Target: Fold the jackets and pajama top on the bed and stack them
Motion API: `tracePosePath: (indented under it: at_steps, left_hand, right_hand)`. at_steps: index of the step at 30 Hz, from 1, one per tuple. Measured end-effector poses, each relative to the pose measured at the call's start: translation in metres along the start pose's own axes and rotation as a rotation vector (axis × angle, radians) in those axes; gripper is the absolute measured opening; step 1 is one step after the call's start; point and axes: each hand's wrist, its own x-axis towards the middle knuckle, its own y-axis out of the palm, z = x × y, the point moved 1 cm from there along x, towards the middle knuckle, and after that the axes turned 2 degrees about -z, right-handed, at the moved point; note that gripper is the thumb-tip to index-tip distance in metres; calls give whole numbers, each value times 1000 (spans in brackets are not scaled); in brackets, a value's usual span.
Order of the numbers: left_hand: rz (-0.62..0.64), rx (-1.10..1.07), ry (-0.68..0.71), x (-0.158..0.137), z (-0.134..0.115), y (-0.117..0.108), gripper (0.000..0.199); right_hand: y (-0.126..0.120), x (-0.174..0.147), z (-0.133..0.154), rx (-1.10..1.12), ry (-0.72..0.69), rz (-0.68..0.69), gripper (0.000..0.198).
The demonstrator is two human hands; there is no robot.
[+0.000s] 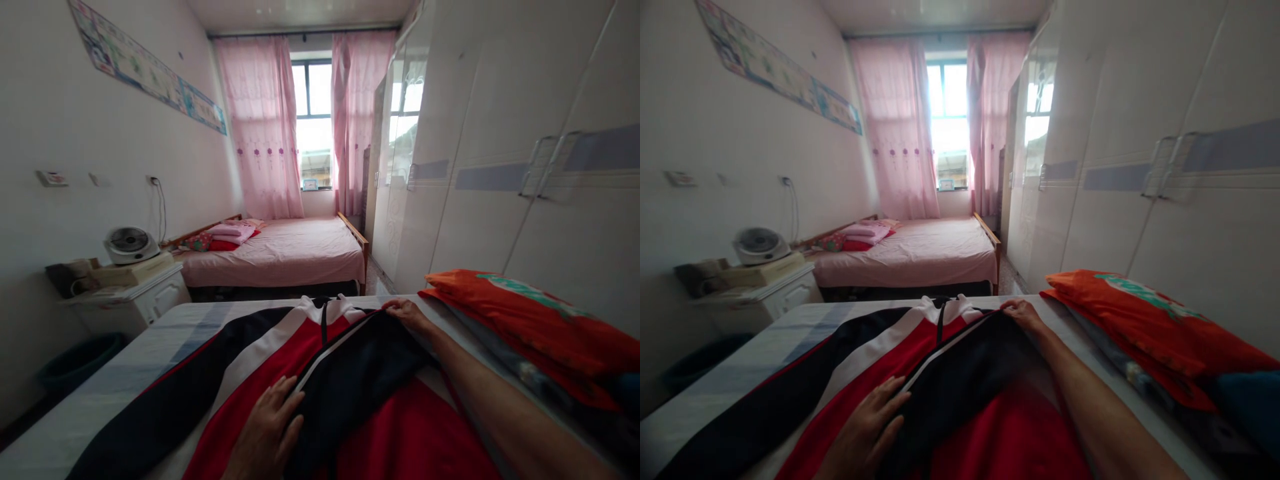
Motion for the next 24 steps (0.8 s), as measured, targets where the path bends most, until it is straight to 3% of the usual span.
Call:
tracePosePath:
  at_steps: [5, 14, 19, 24]
  left_hand:
    - [-45, 49, 57, -6, 9, 9, 30]
    - [-34, 12, 75, -5, 8, 1, 32]
    - [-30, 6, 68, -4, 8, 0, 33]
    - [-15, 59, 88, -6, 9, 5, 33]
  right_hand:
    - [0, 3, -3, 178, 3, 22, 20]
    - [-23, 4, 3, 539, 8, 195, 46]
    - [-19, 25, 4, 467, 77, 121, 48]
    - [-6, 39, 7, 158, 160, -37, 41]
